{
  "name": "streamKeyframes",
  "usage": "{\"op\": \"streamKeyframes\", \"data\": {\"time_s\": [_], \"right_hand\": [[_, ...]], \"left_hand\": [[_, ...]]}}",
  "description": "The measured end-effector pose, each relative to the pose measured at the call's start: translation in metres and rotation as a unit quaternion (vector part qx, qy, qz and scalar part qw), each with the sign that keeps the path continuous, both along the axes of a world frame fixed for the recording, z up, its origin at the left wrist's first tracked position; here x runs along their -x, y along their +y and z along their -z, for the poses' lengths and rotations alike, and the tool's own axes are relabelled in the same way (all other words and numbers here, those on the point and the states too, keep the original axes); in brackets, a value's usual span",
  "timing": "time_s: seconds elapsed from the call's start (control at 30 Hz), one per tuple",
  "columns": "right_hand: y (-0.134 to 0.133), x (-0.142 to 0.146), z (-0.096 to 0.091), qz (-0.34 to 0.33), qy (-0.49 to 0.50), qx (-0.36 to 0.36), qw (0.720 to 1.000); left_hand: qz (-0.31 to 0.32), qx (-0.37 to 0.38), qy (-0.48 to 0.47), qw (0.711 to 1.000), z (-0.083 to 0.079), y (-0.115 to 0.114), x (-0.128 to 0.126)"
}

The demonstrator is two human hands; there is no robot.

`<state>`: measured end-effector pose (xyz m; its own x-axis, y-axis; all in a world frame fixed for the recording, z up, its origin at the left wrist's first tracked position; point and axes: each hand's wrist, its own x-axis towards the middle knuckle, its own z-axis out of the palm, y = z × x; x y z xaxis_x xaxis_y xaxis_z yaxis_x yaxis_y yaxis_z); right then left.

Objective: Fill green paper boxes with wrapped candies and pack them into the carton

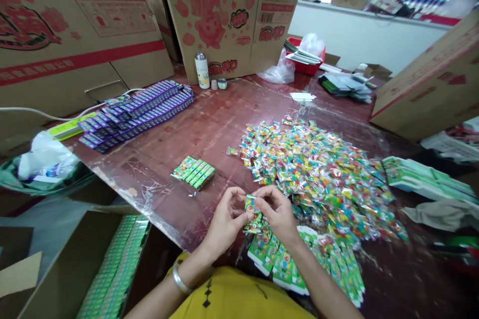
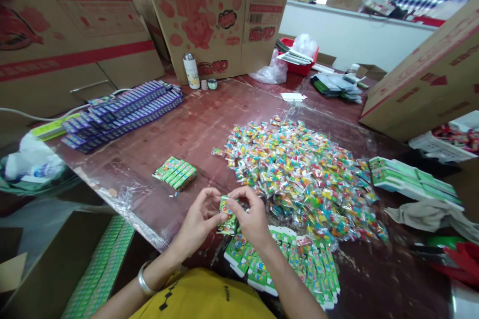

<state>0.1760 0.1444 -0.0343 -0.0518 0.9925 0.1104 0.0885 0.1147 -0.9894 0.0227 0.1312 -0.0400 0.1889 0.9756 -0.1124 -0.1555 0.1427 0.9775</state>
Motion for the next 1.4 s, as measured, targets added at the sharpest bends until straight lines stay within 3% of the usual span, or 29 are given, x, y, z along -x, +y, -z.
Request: {"op": "streamKeyframes", "data": {"time_s": [0.23, 0.4, 0.63, 0.77, 0.87, 0.97, 1.03, 1.1, 1.23, 1.33, 1.4], "right_hand": [[0.015, -0.016, -0.004, -0.047, 0.009, 0.118, 0.992], [0.022, -0.018, -0.003, -0.060, 0.015, 0.129, 0.990], [0.008, -0.015, -0.012, -0.083, -0.131, -0.017, 0.988], [-0.006, -0.015, -0.011, -0.153, -0.273, -0.066, 0.948], [-0.009, -0.011, -0.003, -0.141, -0.346, -0.108, 0.921], [-0.008, -0.004, 0.004, -0.126, -0.354, -0.116, 0.919], [-0.007, -0.002, 0.006, -0.128, -0.353, -0.102, 0.921], [-0.005, -0.003, 0.006, -0.126, -0.352, -0.083, 0.924], [-0.005, -0.022, 0.006, -0.071, -0.351, -0.058, 0.932], [-0.009, -0.048, 0.007, -0.021, -0.350, -0.047, 0.936], [-0.014, -0.066, 0.008, 0.012, -0.351, -0.039, 0.935]], "left_hand": [[0.012, -0.039, 0.062, 0.997, 0.001, -0.005, 0.000], [0.032, -0.019, 0.062, 0.997, 0.000, -0.008, 0.001], [0.034, -0.021, 0.053, 0.998, 0.001, -0.002, 0.010], [0.029, 0.024, -0.023, 0.999, 0.007, 0.006, 0.013], [0.021, 0.049, -0.046, 0.998, 0.014, 0.009, 0.013], [0.006, 0.047, 0.002, 0.999, 0.017, 0.012, 0.016], [-0.020, 0.010, 0.089, 0.996, 0.016, 0.016, 0.023], [-0.070, -0.062, 0.227, 0.969, 0.012, 0.024, 0.035], [-0.141, -0.180, 0.506, 0.832, 0.009, 0.046, 0.064], [-0.141, -0.197, 0.616, 0.749, 0.010, 0.057, 0.077], [-0.141, -0.206, 0.638, 0.728, 0.011, 0.057, 0.074]]}}
